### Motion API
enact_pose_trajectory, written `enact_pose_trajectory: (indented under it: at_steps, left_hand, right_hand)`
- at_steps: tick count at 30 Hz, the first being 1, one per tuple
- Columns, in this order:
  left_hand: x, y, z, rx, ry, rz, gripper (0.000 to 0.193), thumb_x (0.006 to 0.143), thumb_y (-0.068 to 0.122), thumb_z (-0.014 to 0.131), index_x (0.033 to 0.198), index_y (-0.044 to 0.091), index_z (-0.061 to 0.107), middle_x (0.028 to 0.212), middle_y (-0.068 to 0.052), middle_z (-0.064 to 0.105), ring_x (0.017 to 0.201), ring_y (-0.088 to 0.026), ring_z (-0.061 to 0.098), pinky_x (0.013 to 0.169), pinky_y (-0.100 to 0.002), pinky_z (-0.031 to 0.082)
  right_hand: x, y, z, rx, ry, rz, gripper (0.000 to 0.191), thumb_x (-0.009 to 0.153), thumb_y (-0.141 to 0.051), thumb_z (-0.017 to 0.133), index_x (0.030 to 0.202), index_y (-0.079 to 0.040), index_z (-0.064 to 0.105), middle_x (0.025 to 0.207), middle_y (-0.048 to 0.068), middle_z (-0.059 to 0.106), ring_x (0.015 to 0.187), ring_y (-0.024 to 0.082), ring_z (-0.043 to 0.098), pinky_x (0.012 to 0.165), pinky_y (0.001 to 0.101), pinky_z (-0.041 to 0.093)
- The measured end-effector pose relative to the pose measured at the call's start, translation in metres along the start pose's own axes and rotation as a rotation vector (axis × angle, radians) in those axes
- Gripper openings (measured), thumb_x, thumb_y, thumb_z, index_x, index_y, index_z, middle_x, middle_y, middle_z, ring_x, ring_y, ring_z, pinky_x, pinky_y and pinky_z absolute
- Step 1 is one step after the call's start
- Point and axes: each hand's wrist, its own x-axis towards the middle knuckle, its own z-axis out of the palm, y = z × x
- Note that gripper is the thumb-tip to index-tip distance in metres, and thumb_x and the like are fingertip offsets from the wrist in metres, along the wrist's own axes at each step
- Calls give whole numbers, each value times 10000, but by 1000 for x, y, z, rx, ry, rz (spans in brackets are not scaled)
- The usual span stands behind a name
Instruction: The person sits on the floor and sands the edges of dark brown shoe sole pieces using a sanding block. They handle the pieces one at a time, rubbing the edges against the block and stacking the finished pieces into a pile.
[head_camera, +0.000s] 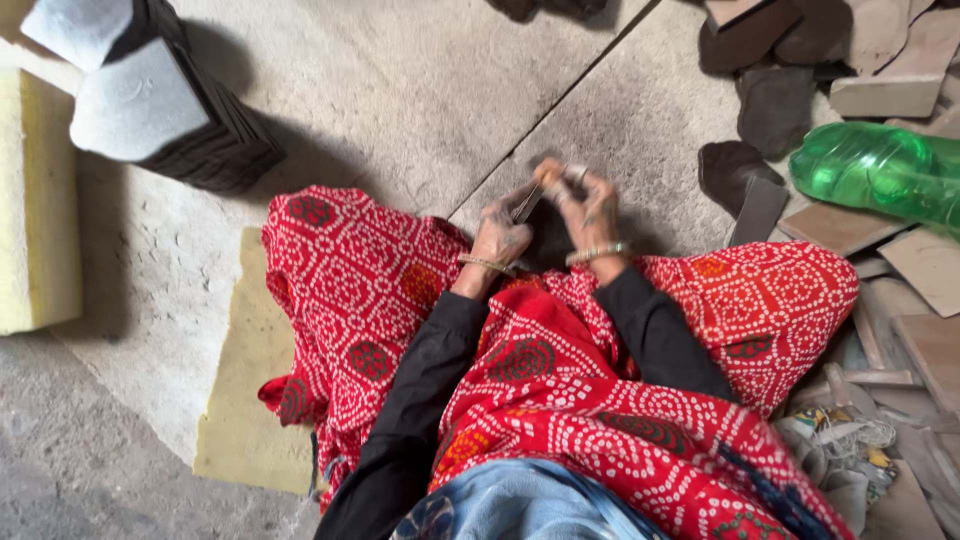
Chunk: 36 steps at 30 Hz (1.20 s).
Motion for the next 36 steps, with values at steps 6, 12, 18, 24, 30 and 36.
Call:
enact_pose_trajectory:
  at_steps: [6,12,18,24,30,36]
  left_hand:
    - [7,-17,7,484,-102,-278,349,939,172,628,1186,-48,737,943,-235,753,820,-269,723,759,-407,573]
    - [-2,-23,0,132,-12,260,695,709,-13,555,1401,-65,586,980,-228,690,885,-284,703,832,-389,580]
    - [0,-20,-10,-269,-131,78,652,745,-52,479,1394,-69,536,1266,-181,689,1177,-197,641,1023,-310,492]
    - [-4,23,-19,207,-120,134,712,759,-17,549,1470,14,527,1362,-233,664,1302,-279,639,1093,-356,480]
    - [12,32,-12,539,-45,328,704,696,114,821,1349,6,584,1275,-312,649,1186,-413,586,943,-492,452]
    - [30,-12,1,-31,-126,152,462,901,62,641,1359,8,609,1198,-140,741,1099,-191,687,956,-327,553]
  right_hand:
    - [-20,-9,-3,-103,-162,-435,203,1010,-207,713,1145,-84,802,1093,64,809,1031,124,756,967,328,548]
    - [-6,-6,1,-40,53,-129,198,961,-231,780,1086,-80,806,1009,50,810,893,121,706,801,317,566]
    - [0,31,16,-209,131,-407,223,942,-223,778,1114,-84,809,1009,65,801,866,135,711,797,302,568]
    - [40,50,8,53,217,-126,291,966,-288,749,1169,-80,760,984,14,773,841,92,681,747,280,557]
    - [-1,25,1,302,-120,113,346,1056,-332,670,1265,-75,772,887,39,654,691,136,518,598,311,403]
    - [-15,-12,13,-99,-61,-278,350,1019,-365,647,1183,-67,733,1014,94,783,920,153,738,809,318,572]
